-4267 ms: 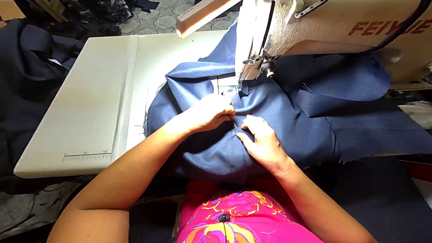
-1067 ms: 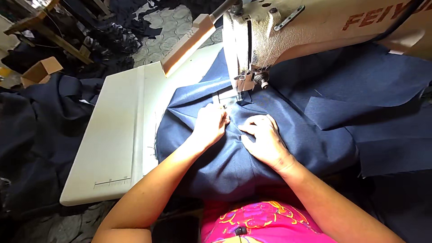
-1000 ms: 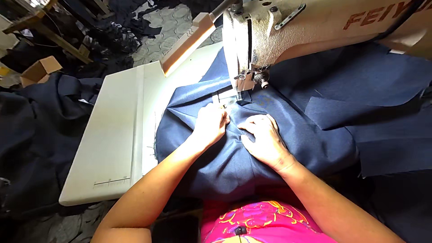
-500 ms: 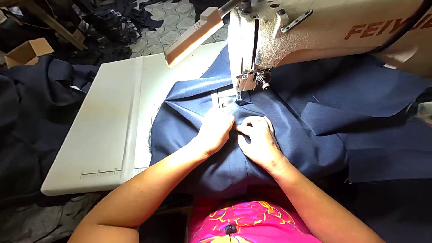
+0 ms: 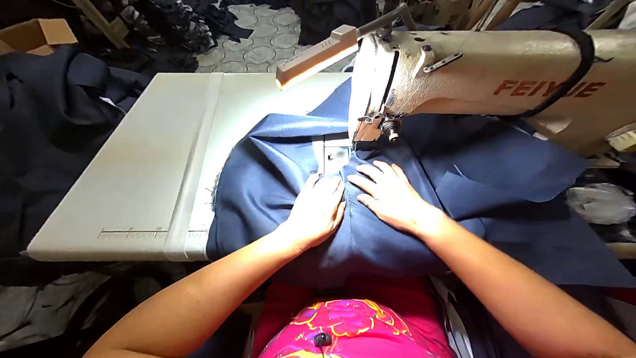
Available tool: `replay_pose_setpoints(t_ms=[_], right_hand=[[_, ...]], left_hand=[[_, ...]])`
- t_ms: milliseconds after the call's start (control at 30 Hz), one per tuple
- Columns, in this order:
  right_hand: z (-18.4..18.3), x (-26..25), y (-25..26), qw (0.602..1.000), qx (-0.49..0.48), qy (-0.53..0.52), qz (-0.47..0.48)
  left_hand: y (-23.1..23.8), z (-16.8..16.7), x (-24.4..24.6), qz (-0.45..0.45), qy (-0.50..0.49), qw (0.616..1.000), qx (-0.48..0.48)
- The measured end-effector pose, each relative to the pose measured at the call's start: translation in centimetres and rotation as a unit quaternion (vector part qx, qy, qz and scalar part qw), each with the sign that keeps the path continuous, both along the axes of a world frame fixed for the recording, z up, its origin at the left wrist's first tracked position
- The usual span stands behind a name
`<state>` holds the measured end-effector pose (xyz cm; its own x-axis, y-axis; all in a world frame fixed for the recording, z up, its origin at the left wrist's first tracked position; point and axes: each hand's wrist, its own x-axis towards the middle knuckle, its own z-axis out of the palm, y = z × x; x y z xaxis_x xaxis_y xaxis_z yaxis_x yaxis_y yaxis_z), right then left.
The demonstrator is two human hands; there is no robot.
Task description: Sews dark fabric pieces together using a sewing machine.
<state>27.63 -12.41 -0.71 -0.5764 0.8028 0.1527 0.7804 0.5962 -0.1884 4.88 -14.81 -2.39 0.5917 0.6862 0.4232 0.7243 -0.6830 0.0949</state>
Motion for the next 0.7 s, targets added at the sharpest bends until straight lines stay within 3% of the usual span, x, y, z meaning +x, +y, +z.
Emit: replay_pose_setpoints(t_ms=[200, 467, 700], right_hand=[[0.8, -1.4, -2.6, 0.984, -0.076, -0.033, -0.157], [1.6, -1.6, -1.4, 0.973, -0.121, -0.044, -0.192], [1.3, -1.6, 0.0, 0.975, -0.095, -0.043, -0.195]], left_hand=[[2.3, 0.0, 0.3, -0.045, 0.023, 0.998, -0.023], [4.3, 0.6, 0.5, -0.05, 0.047, 0.995, -0.071], [5.3, 0.8, 0.3, -0.05, 0.048, 0.994, -0.081]])
